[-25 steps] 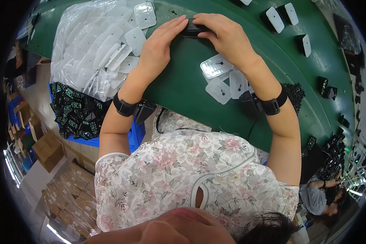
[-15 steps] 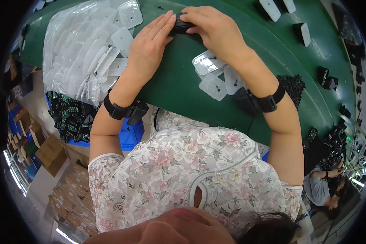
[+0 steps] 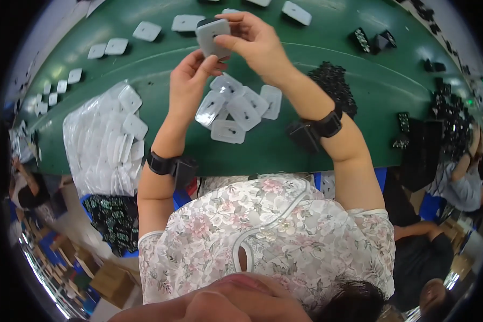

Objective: The person picks up a white plastic base and a black electronic housing by hand, fits them together, and places the assembled unit onto the green workbench. They repeat this process for several units, occasionally reaching into a blue bin for more bases.

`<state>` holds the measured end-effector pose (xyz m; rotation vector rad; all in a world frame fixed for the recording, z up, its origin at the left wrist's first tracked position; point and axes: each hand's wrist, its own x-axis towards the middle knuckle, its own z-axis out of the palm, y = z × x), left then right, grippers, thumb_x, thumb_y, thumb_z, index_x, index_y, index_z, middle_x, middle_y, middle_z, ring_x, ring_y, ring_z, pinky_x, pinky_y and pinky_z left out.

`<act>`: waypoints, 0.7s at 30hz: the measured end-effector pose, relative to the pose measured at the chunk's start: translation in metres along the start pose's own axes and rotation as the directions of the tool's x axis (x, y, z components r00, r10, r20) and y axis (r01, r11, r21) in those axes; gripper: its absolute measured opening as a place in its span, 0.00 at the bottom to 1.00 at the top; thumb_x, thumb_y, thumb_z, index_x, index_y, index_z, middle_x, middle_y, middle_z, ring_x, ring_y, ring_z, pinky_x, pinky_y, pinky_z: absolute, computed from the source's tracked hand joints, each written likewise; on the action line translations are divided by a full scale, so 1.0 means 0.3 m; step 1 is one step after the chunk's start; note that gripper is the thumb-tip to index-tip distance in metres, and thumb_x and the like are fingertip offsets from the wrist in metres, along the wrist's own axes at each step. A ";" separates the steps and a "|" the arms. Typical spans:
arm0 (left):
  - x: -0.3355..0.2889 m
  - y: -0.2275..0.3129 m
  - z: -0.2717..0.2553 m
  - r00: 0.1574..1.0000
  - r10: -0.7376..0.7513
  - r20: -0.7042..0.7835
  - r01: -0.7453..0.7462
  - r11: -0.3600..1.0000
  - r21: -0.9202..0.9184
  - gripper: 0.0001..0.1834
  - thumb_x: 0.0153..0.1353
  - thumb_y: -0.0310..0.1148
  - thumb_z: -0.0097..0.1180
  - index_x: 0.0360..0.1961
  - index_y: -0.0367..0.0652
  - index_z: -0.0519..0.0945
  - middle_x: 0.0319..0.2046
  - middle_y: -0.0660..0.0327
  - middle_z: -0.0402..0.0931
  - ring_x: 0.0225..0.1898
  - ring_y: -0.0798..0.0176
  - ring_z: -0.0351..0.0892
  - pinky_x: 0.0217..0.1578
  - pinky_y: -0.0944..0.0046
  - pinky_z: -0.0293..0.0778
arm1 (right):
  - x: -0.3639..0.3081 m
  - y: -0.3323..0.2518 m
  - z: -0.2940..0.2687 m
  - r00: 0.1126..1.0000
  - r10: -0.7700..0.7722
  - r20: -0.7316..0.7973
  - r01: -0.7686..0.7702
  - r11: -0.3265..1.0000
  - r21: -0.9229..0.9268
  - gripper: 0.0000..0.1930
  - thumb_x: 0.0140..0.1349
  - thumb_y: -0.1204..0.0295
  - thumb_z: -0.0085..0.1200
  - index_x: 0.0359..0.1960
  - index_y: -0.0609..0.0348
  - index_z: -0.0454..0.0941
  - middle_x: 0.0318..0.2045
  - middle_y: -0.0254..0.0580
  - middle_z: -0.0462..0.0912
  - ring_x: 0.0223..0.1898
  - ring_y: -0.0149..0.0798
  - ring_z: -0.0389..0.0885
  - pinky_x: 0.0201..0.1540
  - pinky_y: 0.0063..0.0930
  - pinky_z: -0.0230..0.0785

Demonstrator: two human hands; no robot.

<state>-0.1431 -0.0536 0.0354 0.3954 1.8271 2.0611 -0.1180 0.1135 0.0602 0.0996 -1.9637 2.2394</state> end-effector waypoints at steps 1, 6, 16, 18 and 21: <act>0.007 0.007 0.027 0.999 0.035 0.018 -0.036 0.998 0.051 0.16 0.63 0.29 0.57 0.50 0.31 0.76 0.40 0.57 0.82 0.38 0.68 0.81 0.39 0.69 0.76 | 0.003 -0.028 -0.052 0.999 -0.047 -0.026 0.047 0.999 -0.013 0.20 0.60 0.78 0.58 0.55 0.60 0.74 0.45 0.39 0.80 0.47 0.31 0.77 0.53 0.26 0.70; -0.022 0.002 0.003 0.990 0.132 0.051 -0.141 0.960 0.243 0.17 0.62 0.28 0.57 0.52 0.37 0.76 0.45 0.58 0.81 0.42 0.67 0.80 0.41 0.67 0.75 | 0.004 -0.170 -0.432 0.998 -0.030 0.063 0.064 0.761 -0.645 0.17 0.55 0.80 0.59 0.48 0.64 0.77 0.39 0.36 0.80 0.43 0.31 0.78 0.47 0.25 0.71; -0.155 0.003 -0.162 0.994 0.091 -0.055 -0.055 0.884 0.465 0.14 0.64 0.27 0.55 0.50 0.39 0.78 0.46 0.60 0.80 0.43 0.66 0.78 0.43 0.68 0.73 | 0.152 -0.042 -0.902 0.846 -0.109 0.522 0.282 0.922 -0.264 0.13 0.55 0.75 0.62 0.43 0.64 0.80 0.34 0.37 0.84 0.37 0.30 0.79 0.43 0.28 0.72; -0.183 0.001 -0.179 0.989 0.120 -0.086 -0.057 0.847 0.528 0.14 0.63 0.27 0.55 0.50 0.39 0.78 0.46 0.60 0.79 0.42 0.66 0.78 0.41 0.68 0.73 | 0.183 -0.055 -0.885 0.923 0.383 -0.033 -0.239 0.504 -0.830 0.14 0.56 0.73 0.61 0.44 0.64 0.80 0.35 0.37 0.84 0.37 0.30 0.79 0.42 0.28 0.72; -0.227 -0.010 -0.194 0.987 0.135 -0.086 -0.055 0.792 0.609 0.14 0.62 0.26 0.56 0.49 0.39 0.78 0.45 0.59 0.79 0.40 0.66 0.78 0.40 0.68 0.73 | 0.202 -0.045 -0.927 0.917 0.397 -0.025 -0.248 0.522 -0.816 0.16 0.57 0.70 0.61 0.46 0.65 0.80 0.37 0.39 0.85 0.39 0.32 0.80 0.43 0.28 0.72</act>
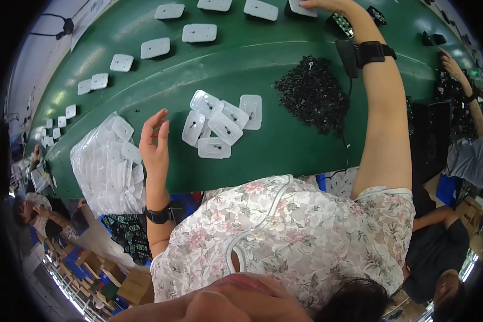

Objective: The person picks up a white plastic base and a black electronic housing by hand, fits them together, and places the assembled unit onto the green workbench. They repeat this process for several units, occasionally reaching into a blue bin for more bases.

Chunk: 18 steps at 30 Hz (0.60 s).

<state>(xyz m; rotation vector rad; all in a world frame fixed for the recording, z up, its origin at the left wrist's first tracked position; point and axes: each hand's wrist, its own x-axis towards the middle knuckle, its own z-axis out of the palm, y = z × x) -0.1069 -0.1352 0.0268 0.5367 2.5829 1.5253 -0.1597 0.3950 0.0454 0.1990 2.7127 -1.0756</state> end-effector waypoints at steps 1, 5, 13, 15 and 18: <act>-0.022 -0.013 -0.008 0.999 -0.026 -0.019 0.026 1.000 0.014 0.14 0.62 0.26 0.56 0.49 0.39 0.78 0.45 0.59 0.79 0.40 0.66 0.78 0.40 0.68 0.73 | -0.007 -0.032 0.011 0.998 -0.061 -0.025 0.062 0.997 0.043 0.16 0.58 0.69 0.61 0.46 0.66 0.80 0.38 0.39 0.85 0.39 0.31 0.80 0.44 0.28 0.72; -0.066 -0.055 -0.025 0.998 -0.003 -0.056 0.008 0.995 0.100 0.15 0.60 0.24 0.58 0.49 0.41 0.78 0.44 0.58 0.76 0.39 0.64 0.77 0.37 0.67 0.74 | -0.096 0.161 -0.048 0.933 -0.180 -0.312 -0.010 0.852 -0.523 0.23 0.61 0.64 0.59 0.58 0.53 0.73 0.49 0.39 0.81 0.50 0.38 0.78 0.54 0.31 0.68; -0.090 0.002 0.084 0.960 0.270 0.074 -0.275 0.861 0.428 0.29 0.51 0.33 0.67 0.54 0.40 0.73 0.47 0.52 0.72 0.47 0.49 0.70 0.46 0.55 0.70 | -0.242 0.073 0.057 0.942 0.141 -0.305 -0.271 0.856 -0.440 0.28 0.55 0.63 0.63 0.59 0.51 0.71 0.53 0.46 0.76 0.50 0.46 0.77 0.52 0.34 0.69; -0.073 -0.002 0.106 0.955 0.287 0.077 -0.289 0.842 0.455 0.31 0.49 0.33 0.67 0.55 0.39 0.72 0.47 0.52 0.71 0.47 0.48 0.70 0.47 0.54 0.69 | -0.244 0.080 0.070 0.915 0.023 -0.403 -0.218 0.869 -0.445 0.27 0.56 0.65 0.62 0.59 0.51 0.71 0.50 0.45 0.77 0.49 0.44 0.77 0.52 0.32 0.69; -0.060 -0.008 0.113 0.958 0.261 0.122 -0.287 0.830 0.478 0.33 0.47 0.29 0.67 0.57 0.39 0.70 0.45 0.52 0.70 0.46 0.49 0.69 0.47 0.55 0.68 | -0.291 -0.076 0.115 0.851 -0.153 -0.502 -0.037 0.937 -0.348 0.25 0.56 0.68 0.62 0.57 0.52 0.71 0.46 0.41 0.78 0.47 0.38 0.77 0.51 0.28 0.69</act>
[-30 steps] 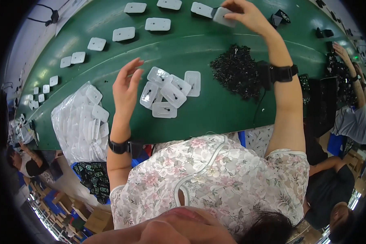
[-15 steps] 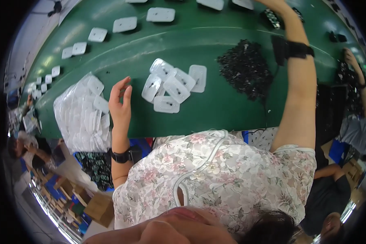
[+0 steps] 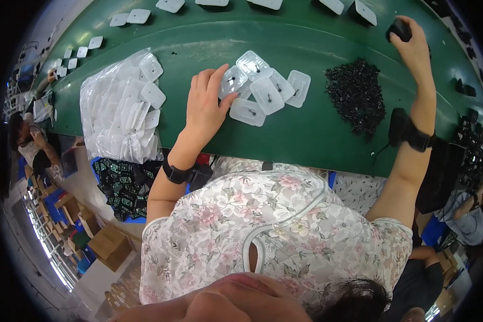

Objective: The person picks up a white plastic base and a black electronic housing by hand, fits them together, and places the assembled unit onto the green workbench. They repeat this process for several units, occasionally reaching into a blue bin for more bases.

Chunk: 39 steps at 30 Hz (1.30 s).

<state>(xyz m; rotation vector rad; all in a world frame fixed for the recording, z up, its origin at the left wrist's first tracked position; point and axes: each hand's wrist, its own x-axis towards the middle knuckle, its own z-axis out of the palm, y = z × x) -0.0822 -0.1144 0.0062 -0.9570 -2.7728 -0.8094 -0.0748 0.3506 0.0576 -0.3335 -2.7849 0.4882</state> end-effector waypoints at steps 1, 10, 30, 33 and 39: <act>0.002 -0.009 -0.002 1.000 -0.002 -0.005 0.002 1.000 0.000 0.33 0.47 0.29 0.67 0.57 0.39 0.70 0.45 0.52 0.70 0.46 0.49 0.69 0.47 0.55 0.68 | -0.019 -0.096 -0.006 0.999 -0.036 -0.029 0.040 0.986 0.163 0.24 0.57 0.70 0.62 0.56 0.53 0.72 0.45 0.38 0.78 0.46 0.34 0.77 0.51 0.26 0.68; 0.039 -0.083 -0.058 0.997 -0.076 -0.013 0.075 0.995 -0.069 0.35 0.44 0.23 0.66 0.57 0.41 0.68 0.46 0.51 0.71 0.48 0.46 0.68 0.50 0.53 0.66 | -0.103 -0.546 0.254 0.930 -0.284 0.235 0.010 0.657 0.754 0.21 0.56 0.76 0.60 0.52 0.60 0.72 0.44 0.37 0.79 0.48 0.32 0.76 0.54 0.28 0.67; -0.028 -0.180 -0.076 0.976 -0.091 -0.196 0.059 0.985 -0.161 0.27 0.55 0.18 0.48 0.58 0.47 0.73 0.59 0.65 0.72 0.58 0.58 0.71 0.55 0.56 0.64 | -0.096 -0.922 0.409 0.652 -0.733 0.196 0.615 0.662 0.428 0.20 0.52 0.76 0.62 0.48 0.57 0.77 0.46 0.40 0.81 0.47 0.46 0.78 0.48 0.34 0.74; -0.044 -0.181 -0.071 0.984 -0.058 -0.169 0.052 0.998 -0.041 0.28 0.55 0.18 0.47 0.59 0.48 0.74 0.60 0.67 0.71 0.58 0.60 0.71 0.56 0.57 0.63 | -0.101 -0.923 0.427 0.635 -0.736 0.235 0.618 0.666 0.418 0.20 0.52 0.75 0.62 0.48 0.57 0.77 0.47 0.39 0.81 0.46 0.45 0.78 0.48 0.34 0.74; -0.053 -0.172 -0.077 0.991 -0.034 -0.131 0.040 0.998 0.043 0.30 0.53 0.18 0.47 0.59 0.49 0.74 0.60 0.67 0.72 0.59 0.60 0.71 0.56 0.57 0.63 | -0.130 -0.930 0.432 0.609 -0.783 0.128 0.722 0.614 0.318 0.21 0.50 0.75 0.63 0.49 0.56 0.78 0.46 0.37 0.81 0.45 0.43 0.79 0.46 0.33 0.74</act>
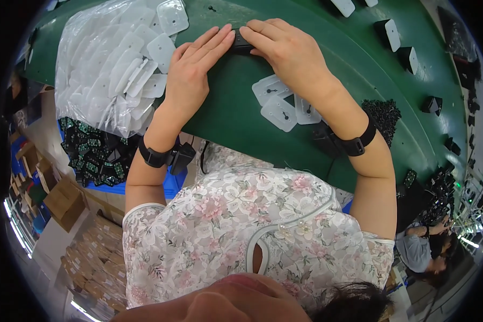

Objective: The person picks up a white plastic base and a black electronic housing by hand, fits them together, and places the assembled unit onto the green workbench. They repeat this process for several units, occasionally reaching into a blue bin for more bases.

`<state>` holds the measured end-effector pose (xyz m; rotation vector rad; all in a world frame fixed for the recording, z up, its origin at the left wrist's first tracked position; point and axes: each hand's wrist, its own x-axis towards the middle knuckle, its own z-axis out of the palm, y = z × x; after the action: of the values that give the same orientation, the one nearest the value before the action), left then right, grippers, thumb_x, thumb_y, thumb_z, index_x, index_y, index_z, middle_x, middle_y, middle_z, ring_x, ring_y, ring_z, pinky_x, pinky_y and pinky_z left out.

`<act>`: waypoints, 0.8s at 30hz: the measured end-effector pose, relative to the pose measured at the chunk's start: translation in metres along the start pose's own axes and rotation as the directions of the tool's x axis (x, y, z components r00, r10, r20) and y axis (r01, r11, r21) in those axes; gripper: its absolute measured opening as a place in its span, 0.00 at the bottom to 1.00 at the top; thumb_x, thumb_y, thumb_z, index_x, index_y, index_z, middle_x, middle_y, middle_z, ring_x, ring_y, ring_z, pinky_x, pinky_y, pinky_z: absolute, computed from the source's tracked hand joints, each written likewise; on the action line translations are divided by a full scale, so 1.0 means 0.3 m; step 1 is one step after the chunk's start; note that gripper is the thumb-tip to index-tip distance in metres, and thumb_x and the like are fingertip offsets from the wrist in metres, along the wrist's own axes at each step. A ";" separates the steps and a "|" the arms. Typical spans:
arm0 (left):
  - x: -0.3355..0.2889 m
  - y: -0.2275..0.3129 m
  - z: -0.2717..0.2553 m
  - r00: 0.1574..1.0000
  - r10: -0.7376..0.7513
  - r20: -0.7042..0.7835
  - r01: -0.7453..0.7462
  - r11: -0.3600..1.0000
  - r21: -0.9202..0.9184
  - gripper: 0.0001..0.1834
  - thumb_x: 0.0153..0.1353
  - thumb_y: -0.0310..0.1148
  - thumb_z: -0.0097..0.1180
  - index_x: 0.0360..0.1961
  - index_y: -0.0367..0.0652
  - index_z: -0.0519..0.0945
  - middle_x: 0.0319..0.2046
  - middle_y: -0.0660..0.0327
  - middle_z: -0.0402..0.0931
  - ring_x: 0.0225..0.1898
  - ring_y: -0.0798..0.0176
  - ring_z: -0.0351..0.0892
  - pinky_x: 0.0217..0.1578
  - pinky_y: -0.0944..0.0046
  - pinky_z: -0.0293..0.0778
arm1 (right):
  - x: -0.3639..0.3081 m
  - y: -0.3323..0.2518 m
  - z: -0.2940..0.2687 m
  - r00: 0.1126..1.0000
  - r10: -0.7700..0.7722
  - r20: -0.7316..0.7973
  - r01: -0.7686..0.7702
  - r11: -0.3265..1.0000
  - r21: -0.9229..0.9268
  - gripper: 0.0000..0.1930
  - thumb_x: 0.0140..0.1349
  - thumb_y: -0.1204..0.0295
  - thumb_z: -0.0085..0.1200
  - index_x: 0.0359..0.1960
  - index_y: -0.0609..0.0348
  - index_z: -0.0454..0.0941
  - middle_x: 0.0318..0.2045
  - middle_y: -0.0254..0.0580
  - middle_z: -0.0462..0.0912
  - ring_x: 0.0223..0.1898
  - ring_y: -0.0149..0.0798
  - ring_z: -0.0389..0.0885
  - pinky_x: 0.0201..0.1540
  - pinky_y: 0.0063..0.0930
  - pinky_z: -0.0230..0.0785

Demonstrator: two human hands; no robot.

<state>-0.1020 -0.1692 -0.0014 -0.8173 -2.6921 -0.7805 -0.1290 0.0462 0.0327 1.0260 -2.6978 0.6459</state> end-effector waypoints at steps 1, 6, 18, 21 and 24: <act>0.002 0.003 -0.001 1.000 0.015 -0.008 -0.014 0.999 0.040 0.29 0.53 0.19 0.49 0.59 0.48 0.74 0.60 0.67 0.72 0.58 0.61 0.71 0.55 0.57 0.64 | 0.000 -0.004 -0.004 1.000 -0.002 0.001 0.002 1.000 -0.024 0.21 0.50 0.75 0.63 0.49 0.56 0.78 0.46 0.37 0.81 0.45 0.43 0.79 0.46 0.32 0.75; 0.010 0.038 0.019 0.995 0.062 -0.082 -0.048 0.985 0.163 0.27 0.52 0.26 0.56 0.57 0.43 0.75 0.57 0.60 0.74 0.54 0.60 0.74 0.50 0.58 0.68 | 0.023 0.035 -0.024 0.999 0.038 0.033 -0.041 0.995 0.094 0.22 0.50 0.75 0.64 0.49 0.56 0.78 0.44 0.38 0.82 0.44 0.40 0.80 0.45 0.29 0.75; 0.220 0.213 0.054 0.911 -0.373 0.174 0.357 0.505 -0.786 0.15 0.60 0.30 0.61 0.46 0.33 0.79 0.32 0.59 0.81 0.33 0.69 0.79 0.36 0.71 0.73 | -0.093 0.034 -0.144 0.812 0.582 -0.049 -0.182 0.332 0.926 0.21 0.58 0.76 0.61 0.53 0.63 0.72 0.44 0.38 0.80 0.47 0.31 0.78 0.54 0.27 0.70; 0.253 0.277 0.077 0.985 -0.136 0.104 0.170 0.705 -0.688 0.18 0.59 0.28 0.61 0.51 0.39 0.78 0.40 0.58 0.82 0.33 0.68 0.78 0.34 0.68 0.72 | -0.200 0.095 -0.236 0.777 0.615 -0.135 -0.160 0.400 0.902 0.17 0.60 0.78 0.58 0.51 0.65 0.74 0.44 0.37 0.81 0.47 0.30 0.78 0.52 0.26 0.71; 0.227 0.242 0.079 0.996 -0.082 0.026 0.082 0.814 -0.575 0.20 0.59 0.27 0.60 0.54 0.40 0.76 0.45 0.58 0.80 0.36 0.68 0.77 0.36 0.69 0.71 | -0.383 0.249 -0.397 0.715 0.646 -0.268 -0.297 0.628 0.720 0.15 0.61 0.79 0.56 0.50 0.61 0.78 0.43 0.33 0.81 0.46 0.29 0.78 0.51 0.24 0.71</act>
<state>-0.1179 -0.0743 0.0336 -0.8080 -2.5110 -1.6685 -0.0913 0.2183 0.0772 0.0707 -2.2577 1.7511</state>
